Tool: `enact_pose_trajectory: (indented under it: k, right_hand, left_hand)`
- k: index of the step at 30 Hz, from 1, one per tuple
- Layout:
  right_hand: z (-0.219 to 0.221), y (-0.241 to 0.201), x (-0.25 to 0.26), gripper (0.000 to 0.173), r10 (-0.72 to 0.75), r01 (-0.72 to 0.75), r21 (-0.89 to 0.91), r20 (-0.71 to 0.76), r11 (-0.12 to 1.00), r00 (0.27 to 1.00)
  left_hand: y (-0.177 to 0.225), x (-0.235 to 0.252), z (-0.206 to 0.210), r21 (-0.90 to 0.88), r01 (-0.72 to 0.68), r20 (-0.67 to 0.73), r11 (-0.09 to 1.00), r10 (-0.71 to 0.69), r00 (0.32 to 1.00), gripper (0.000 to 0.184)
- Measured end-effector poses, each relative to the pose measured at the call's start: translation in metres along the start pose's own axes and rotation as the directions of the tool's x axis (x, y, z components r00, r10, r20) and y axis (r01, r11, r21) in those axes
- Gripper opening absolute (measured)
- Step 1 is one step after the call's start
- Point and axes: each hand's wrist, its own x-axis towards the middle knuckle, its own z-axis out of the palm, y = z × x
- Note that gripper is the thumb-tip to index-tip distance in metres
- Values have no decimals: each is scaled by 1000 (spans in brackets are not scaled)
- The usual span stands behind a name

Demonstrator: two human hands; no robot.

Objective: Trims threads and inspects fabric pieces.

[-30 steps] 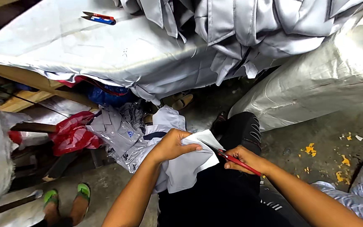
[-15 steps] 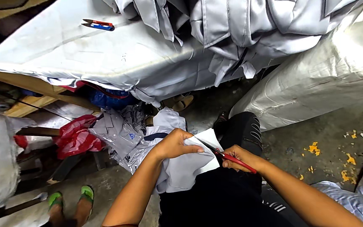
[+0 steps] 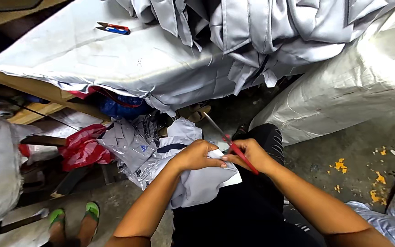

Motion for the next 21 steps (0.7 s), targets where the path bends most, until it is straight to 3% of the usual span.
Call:
enact_pose_trajectory:
  k: [3, 5, 7, 10, 13, 15, 17, 19, 21]
  right_hand:
    - [9, -21, 28, 29, 1, 6, -63, 103, 998, 995]
    - [10, -22, 41, 24, -61, 61, 9, 170, 998, 984]
    - [13, -21, 48, 22, -122, 116, 49, 135, 992, 983]
    - [18, -23, 53, 17, -135, 130, -58, -100, 990, 986]
    - [35, -21, 65, 16, -208, 170, -124, -428, 978, 880]
    - [46, -24, 71, 16, -308, 294, -118, -563, 948, 767]
    - [54, -29, 73, 18, -395, 426, -103, -612, 899, 686]
    - [61, -35, 69, 19, -452, 532, -59, -612, 845, 649]
    - [69, -41, 62, 15, -469, 605, 15, -618, 796, 632]
  left_hand:
    - [3, -2, -6, 89, 5, -6, 996, -4, 1000, 42]
    - [-4, -13, -16, 152, 15, 4, 988, -16, 1000, 48]
    - [-15, -30, -29, 273, 64, 47, 960, -80, 996, 54]
    - [-27, -57, -46, 475, 121, -62, 872, -104, 993, 55]
    - [-2, -81, -42, 576, 259, -326, 776, -72, 943, 58]
    - [16, -93, -19, 476, 362, -492, 801, -99, 865, 63]
    - [25, -99, 5, 200, 419, -560, 886, -248, 791, 62]
    - [26, -98, 17, -144, 434, -520, 889, -441, 731, 60]
    - [19, -89, 25, -298, 364, -608, 882, -470, 640, 57]
